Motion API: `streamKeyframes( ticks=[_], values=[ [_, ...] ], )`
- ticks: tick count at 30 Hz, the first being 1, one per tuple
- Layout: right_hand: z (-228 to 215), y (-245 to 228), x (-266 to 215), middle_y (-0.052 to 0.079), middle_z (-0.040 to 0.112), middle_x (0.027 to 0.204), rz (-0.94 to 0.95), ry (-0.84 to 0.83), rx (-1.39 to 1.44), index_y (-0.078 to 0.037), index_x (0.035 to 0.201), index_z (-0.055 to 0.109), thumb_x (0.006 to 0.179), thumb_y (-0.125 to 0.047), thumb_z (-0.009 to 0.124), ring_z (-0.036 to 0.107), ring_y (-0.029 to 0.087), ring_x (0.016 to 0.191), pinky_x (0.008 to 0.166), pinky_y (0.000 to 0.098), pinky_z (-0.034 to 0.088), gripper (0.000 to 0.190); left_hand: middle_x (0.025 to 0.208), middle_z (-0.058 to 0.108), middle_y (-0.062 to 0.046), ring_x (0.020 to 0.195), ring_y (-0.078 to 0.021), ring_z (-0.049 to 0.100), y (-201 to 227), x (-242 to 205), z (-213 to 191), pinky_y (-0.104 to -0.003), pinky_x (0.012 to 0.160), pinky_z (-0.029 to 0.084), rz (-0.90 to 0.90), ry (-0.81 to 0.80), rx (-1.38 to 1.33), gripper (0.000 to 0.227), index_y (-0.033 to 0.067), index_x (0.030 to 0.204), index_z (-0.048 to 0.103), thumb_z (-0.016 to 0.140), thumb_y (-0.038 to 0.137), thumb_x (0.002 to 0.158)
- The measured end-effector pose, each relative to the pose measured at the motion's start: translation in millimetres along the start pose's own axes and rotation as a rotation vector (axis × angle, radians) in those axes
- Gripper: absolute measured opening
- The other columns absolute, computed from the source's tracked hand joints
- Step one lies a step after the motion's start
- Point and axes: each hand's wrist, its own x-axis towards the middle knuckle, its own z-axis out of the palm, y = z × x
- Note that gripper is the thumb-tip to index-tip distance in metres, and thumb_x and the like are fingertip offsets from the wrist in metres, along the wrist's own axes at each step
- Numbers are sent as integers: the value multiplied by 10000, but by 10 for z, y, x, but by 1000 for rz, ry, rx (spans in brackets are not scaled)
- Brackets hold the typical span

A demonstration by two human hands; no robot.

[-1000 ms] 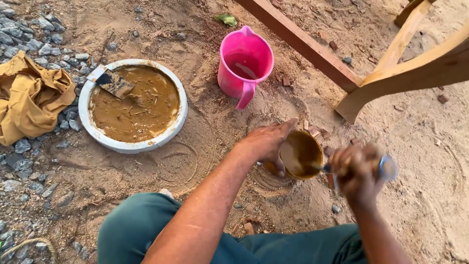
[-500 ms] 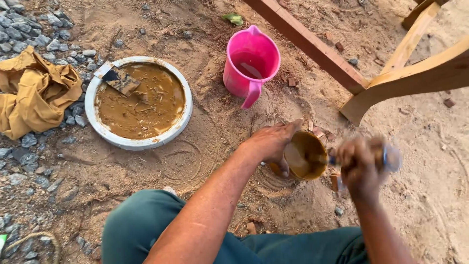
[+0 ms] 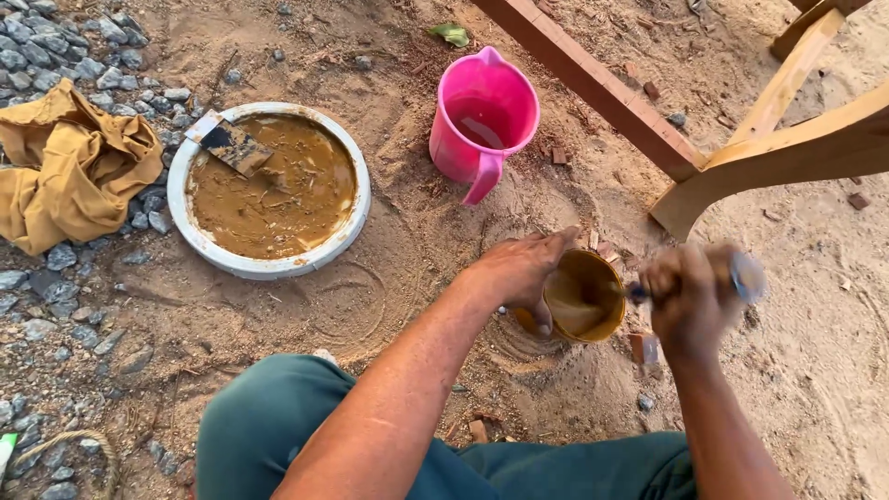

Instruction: Mix adhesive powder and liquid to prepare wood stain or paint for furniture.

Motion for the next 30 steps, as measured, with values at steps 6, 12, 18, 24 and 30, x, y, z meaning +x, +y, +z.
streamKeyframes(
  ticks=[6, 12, 18, 24, 30],
  values=[
    [347, 150, -361, 8, 531, 715, -64, -124, -34, -112, 915, 502, 989, -88, 632, 496, 109, 581, 530, 279, 445, 152, 1568, 459, -137, 1440, -304, 445, 26, 10, -29, -417, 1215, 385, -32, -51, 0, 1536, 118, 1640, 98, 1017, 410, 445],
    [535, 111, 321, 21, 561, 703, -52, -85, -201, -88, 886, 518, 1003, -59, 631, 552, 131, 588, 576, 333, 540, 165, 1546, 468, -100, 1452, -283, 407, 65, -4, -36, -432, 1212, 360, -60, -61, 26, 1524, 144, 1620, 70, 1025, 412, 463],
    [48, -113, -258, -25, 460, 647, -36, -68, 110, -147, 904, 418, 1078, -13, 640, 461, 70, 551, 600, 285, 443, 312, 1575, 452, -108, 1491, -286, 373, -1, 0, -21, -460, 1199, 384, -59, -54, 21, 1474, 178, 1630, 132, 1010, 423, 471],
    [609, 110, -279, 20, 554, 755, 65, -94, -27, -96, 964, 537, 982, -41, 608, 539, 116, 640, 585, 260, 477, 91, 1568, 420, -130, 1483, -296, 343, 17, -9, -4, -457, 1217, 329, 4, 4, 4, 1508, 137, 1607, 104, 1047, 380, 455],
    [190, 124, 300, 2, 540, 726, 1, -36, -49, -160, 925, 510, 963, -20, 639, 520, 104, 581, 575, 285, 504, 194, 1526, 510, -93, 1420, -271, 476, -8, -40, -12, -443, 1180, 406, -8, 19, -33, 1504, 148, 1603, 154, 1027, 368, 397]
  ],
)
